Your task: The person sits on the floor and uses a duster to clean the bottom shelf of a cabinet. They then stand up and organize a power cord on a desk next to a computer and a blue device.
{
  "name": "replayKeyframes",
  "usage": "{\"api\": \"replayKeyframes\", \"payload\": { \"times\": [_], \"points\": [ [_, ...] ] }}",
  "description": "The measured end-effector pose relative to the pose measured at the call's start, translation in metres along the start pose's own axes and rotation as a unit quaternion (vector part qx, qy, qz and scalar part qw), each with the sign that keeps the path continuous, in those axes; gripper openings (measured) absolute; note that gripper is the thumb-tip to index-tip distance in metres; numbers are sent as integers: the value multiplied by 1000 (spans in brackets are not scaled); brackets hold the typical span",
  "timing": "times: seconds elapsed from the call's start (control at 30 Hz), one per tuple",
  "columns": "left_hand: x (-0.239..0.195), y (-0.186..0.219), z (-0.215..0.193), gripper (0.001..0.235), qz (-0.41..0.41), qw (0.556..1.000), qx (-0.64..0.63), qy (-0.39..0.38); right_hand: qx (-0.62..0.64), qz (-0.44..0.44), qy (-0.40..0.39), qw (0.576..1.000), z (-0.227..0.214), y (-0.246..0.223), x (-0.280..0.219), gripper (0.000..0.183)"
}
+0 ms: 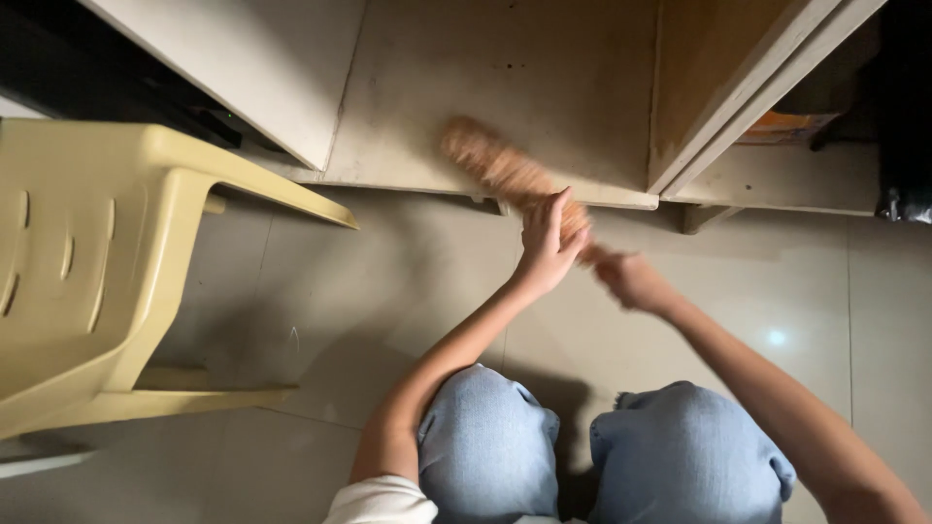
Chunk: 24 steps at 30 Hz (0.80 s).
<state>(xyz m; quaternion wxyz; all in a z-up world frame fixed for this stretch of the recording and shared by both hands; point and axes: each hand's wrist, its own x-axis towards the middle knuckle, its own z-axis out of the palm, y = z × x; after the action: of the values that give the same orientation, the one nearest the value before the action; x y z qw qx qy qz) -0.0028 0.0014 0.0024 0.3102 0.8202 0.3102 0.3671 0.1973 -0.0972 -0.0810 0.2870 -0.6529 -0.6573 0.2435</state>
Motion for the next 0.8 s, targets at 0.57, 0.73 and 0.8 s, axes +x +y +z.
{"api": "replayKeyframes", "payload": {
  "times": [0.57, 0.73, 0.8],
  "points": [
    [36, 27, -18, 68, 58, 998, 25, -31, 370, 198, 64, 906, -21, -86, -10, 71],
    [37, 32, -32, 66, 70, 997, 14, -33, 566, 198, 71, 797, -46, -140, -13, 58],
    [36, 33, -40, 65, 70, 996, 1, -46, 547, 222, 123, 798, -37, -142, -15, 65]
  ]
}}
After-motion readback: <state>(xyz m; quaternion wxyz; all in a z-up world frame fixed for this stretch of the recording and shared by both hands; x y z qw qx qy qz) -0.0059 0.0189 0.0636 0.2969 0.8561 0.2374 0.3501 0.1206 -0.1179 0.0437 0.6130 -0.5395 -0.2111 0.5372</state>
